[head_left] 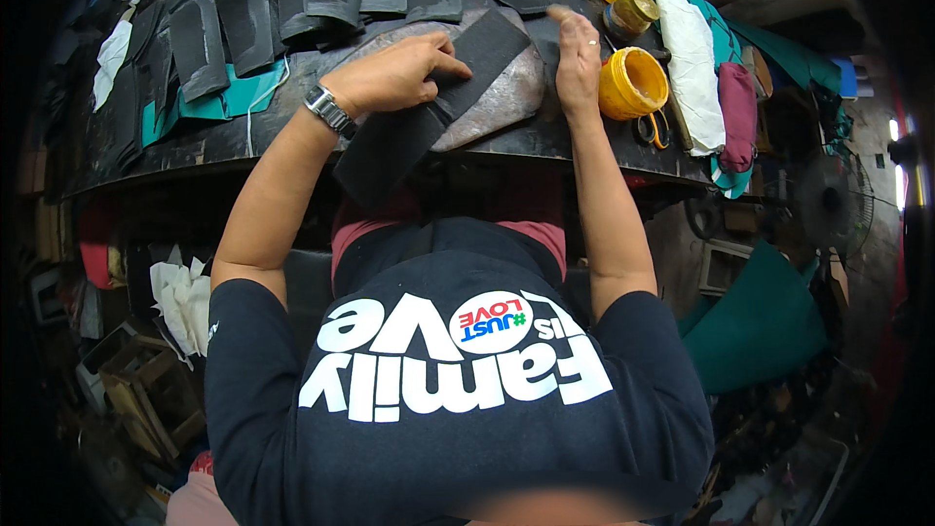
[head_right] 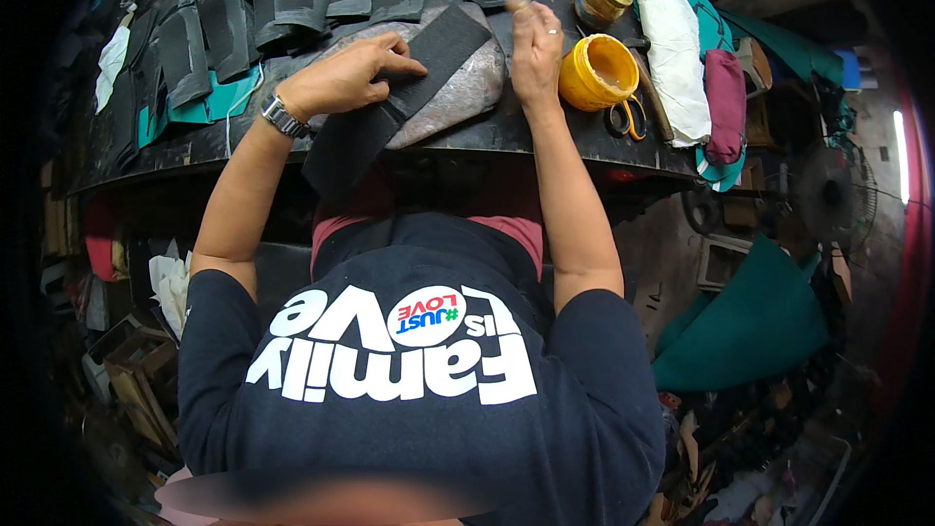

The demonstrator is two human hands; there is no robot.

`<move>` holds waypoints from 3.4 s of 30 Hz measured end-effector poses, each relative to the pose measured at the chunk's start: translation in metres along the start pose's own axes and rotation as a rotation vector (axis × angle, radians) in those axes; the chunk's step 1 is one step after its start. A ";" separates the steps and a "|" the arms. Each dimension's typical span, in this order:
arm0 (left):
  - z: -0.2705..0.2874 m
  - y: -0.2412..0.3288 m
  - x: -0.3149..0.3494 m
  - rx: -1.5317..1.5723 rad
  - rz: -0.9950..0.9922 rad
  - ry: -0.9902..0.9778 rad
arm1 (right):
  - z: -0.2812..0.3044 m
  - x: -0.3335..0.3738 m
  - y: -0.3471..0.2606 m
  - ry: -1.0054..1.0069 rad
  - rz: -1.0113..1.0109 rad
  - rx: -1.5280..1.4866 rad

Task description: The person assembles sandals by applying adhesive from a yellow tub to black rubber straps and pressing them onto a sole. The person repeatedly picks up straps, applies glue, and attaches them to the sole, then folds and presses the edges to secure the bond.

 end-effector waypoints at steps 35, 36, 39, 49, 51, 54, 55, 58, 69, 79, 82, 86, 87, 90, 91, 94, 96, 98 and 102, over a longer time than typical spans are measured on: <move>0.011 -0.022 0.020 0.026 0.042 0.044 | -0.021 0.073 -0.081 -0.341 0.231 0.700; 0.011 -0.021 0.021 0.012 0.040 0.031 | -0.022 0.073 -0.084 -0.353 0.247 0.735; 0.010 -0.021 0.022 -0.040 0.055 -0.010 | -0.022 0.072 -0.092 -0.367 0.291 0.818; 0.007 -0.019 0.016 -0.146 0.093 -0.095 | -0.028 0.087 -0.121 -0.373 0.388 0.825; 0.006 -0.019 0.016 -0.145 0.119 -0.099 | -0.030 0.094 -0.132 -0.347 0.417 0.805; 0.005 -0.018 0.015 -0.147 0.115 -0.080 | -0.038 0.106 -0.147 -0.370 0.424 0.801; 0.005 -0.018 0.015 -0.148 0.108 -0.073 | -0.039 0.110 -0.154 -0.371 0.440 0.779; 0.004 -0.020 0.014 -0.125 0.132 -0.077 | -0.044 0.118 -0.169 -0.433 0.443 0.690; -0.004 -0.011 0.030 0.066 0.137 -0.123 | 0.006 0.055 -0.072 -0.421 -0.264 -0.357; -0.006 -0.008 0.032 0.016 0.130 -0.076 | -0.037 0.021 -0.064 -0.525 0.177 0.614; -0.007 -0.008 0.034 0.020 0.124 -0.066 | -0.030 0.017 -0.068 -0.373 0.280 0.828; -0.006 -0.009 0.035 0.038 0.133 -0.063 | -0.006 0.021 -0.066 -0.200 0.266 0.835; -0.006 -0.010 0.035 0.042 0.138 -0.067 | 0.002 0.024 -0.066 -0.149 0.248 0.810; -0.005 -0.008 0.035 0.101 0.123 -0.046 | 0.008 0.035 -0.064 -0.148 0.277 0.737; -0.004 -0.008 0.035 0.093 0.123 -0.050 | 0.008 0.040 -0.068 -0.144 0.335 0.703; -0.003 -0.007 0.035 0.096 0.115 -0.057 | 0.001 0.052 -0.066 -0.230 0.345 0.647; -0.002 -0.005 0.035 0.115 0.104 -0.049 | -0.005 0.057 -0.062 -0.276 0.332 0.735; -0.002 -0.005 0.036 0.097 0.117 -0.042 | -0.009 0.059 -0.058 -0.339 0.318 0.790; -0.002 -0.003 0.035 0.066 0.131 -0.054 | -0.010 0.059 -0.063 -0.367 0.443 0.881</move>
Point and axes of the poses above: each hand's wrist, its own x-axis away from the middle knuckle, its own z-axis out of the back of the hand, y = z × x, the point moved 8 cm from there along -x, towards the middle knuckle, and after that the axes turned 12 degrees about x, right-handed, at the moved point
